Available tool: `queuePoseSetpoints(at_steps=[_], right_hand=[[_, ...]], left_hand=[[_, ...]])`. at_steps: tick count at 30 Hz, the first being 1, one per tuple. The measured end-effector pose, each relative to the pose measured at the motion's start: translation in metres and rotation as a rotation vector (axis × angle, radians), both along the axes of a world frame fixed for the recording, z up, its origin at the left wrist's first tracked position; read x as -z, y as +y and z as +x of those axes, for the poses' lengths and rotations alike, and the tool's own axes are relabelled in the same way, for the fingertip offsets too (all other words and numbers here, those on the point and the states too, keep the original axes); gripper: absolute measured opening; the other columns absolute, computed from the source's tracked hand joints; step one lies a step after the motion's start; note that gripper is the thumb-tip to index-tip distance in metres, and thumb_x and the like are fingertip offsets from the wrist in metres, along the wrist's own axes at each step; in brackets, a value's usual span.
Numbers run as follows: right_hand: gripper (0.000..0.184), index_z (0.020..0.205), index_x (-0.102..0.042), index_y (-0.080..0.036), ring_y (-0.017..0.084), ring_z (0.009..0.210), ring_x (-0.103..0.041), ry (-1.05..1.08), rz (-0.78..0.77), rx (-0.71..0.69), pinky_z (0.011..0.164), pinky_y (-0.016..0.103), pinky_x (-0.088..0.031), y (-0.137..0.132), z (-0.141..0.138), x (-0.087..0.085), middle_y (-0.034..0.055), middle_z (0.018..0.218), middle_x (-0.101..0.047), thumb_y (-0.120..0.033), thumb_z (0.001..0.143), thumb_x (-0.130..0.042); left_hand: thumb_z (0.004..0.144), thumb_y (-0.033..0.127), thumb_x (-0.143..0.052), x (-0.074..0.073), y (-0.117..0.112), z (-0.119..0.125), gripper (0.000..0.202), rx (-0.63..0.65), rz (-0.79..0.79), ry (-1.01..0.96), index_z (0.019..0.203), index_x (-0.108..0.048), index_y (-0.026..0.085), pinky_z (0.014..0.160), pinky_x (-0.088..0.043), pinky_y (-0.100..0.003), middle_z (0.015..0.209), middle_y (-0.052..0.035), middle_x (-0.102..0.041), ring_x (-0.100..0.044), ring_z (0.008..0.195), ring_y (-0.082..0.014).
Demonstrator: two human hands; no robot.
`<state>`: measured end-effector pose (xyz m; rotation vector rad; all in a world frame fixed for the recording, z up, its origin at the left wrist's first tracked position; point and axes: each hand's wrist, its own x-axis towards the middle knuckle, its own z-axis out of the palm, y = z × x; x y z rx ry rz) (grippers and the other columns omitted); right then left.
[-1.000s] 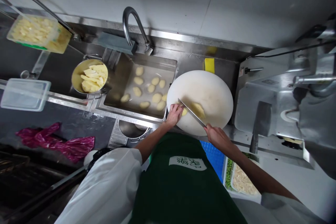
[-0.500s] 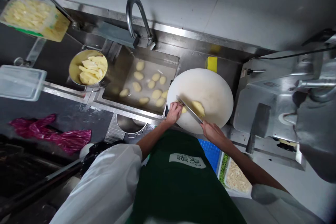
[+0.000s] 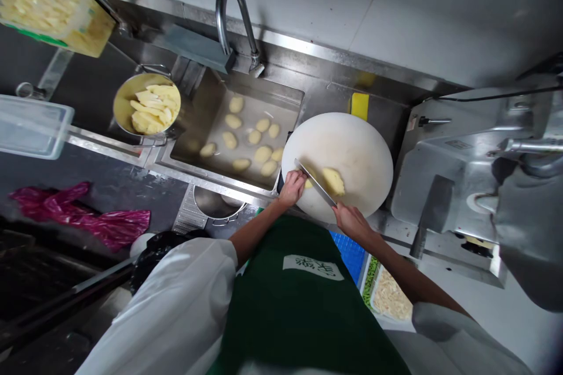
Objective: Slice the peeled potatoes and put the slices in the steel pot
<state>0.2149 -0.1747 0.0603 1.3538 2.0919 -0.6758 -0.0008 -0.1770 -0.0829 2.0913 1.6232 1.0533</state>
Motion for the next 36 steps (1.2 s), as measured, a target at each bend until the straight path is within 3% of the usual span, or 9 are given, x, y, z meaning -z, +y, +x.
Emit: queuePoseSetpoints(at_steps=[10, 16, 22, 36], right_hand=[[0.034, 0.098, -0.053, -0.014, 0.019, 0.079, -0.066, -0.01, -0.004, 0.0, 0.064, 0.026, -0.035, -0.004, 0.0, 0.004, 0.0113, 0.082, -0.068, -0.032, 0.1, -0.025], [0.035, 0.1, -0.05, -0.015, 0.02, 0.071, -0.066, -0.016, 0.045, -0.036, 0.061, 0.027, -0.033, -0.011, 0.006, -0.004, 0.0085, 0.073, -0.066, -0.035, 0.1, -0.021], [0.033, 0.098, -0.052, -0.014, 0.02, 0.078, -0.066, -0.035, 0.004, -0.03, 0.065, 0.026, -0.035, -0.007, -0.005, 0.006, 0.0115, 0.082, -0.068, -0.033, 0.1, -0.024], [0.032, 0.097, -0.05, -0.016, 0.019, 0.072, -0.066, 0.022, 0.034, -0.006, 0.06, 0.027, -0.03, -0.009, -0.005, 0.0, 0.0082, 0.075, -0.067, -0.035, 0.1, -0.025]], left_hand=[[0.095, 0.017, -0.039, 0.008, -0.001, -0.003, 0.022, 0.041, 0.04, -0.002, 0.108, -0.056, 0.014, 0.09, -0.045, -0.039, 0.105, -0.011, -0.056, -0.047, 0.104, -0.0214], [0.094, 0.016, -0.038, 0.011, -0.002, -0.004, 0.025, 0.059, 0.021, -0.006, 0.11, -0.057, 0.014, 0.09, -0.045, -0.042, 0.107, -0.012, -0.056, -0.047, 0.105, -0.0224], [0.094, 0.017, -0.038, 0.011, -0.003, -0.005, 0.026, 0.063, 0.01, -0.03, 0.112, -0.056, 0.013, 0.09, -0.046, -0.042, 0.107, -0.0128, -0.056, -0.047, 0.107, -0.023], [0.094, 0.018, -0.038, 0.014, -0.004, -0.008, 0.025, 0.083, 0.016, -0.063, 0.111, -0.056, 0.014, 0.091, -0.046, -0.044, 0.107, -0.0131, -0.056, -0.049, 0.107, -0.0228]])
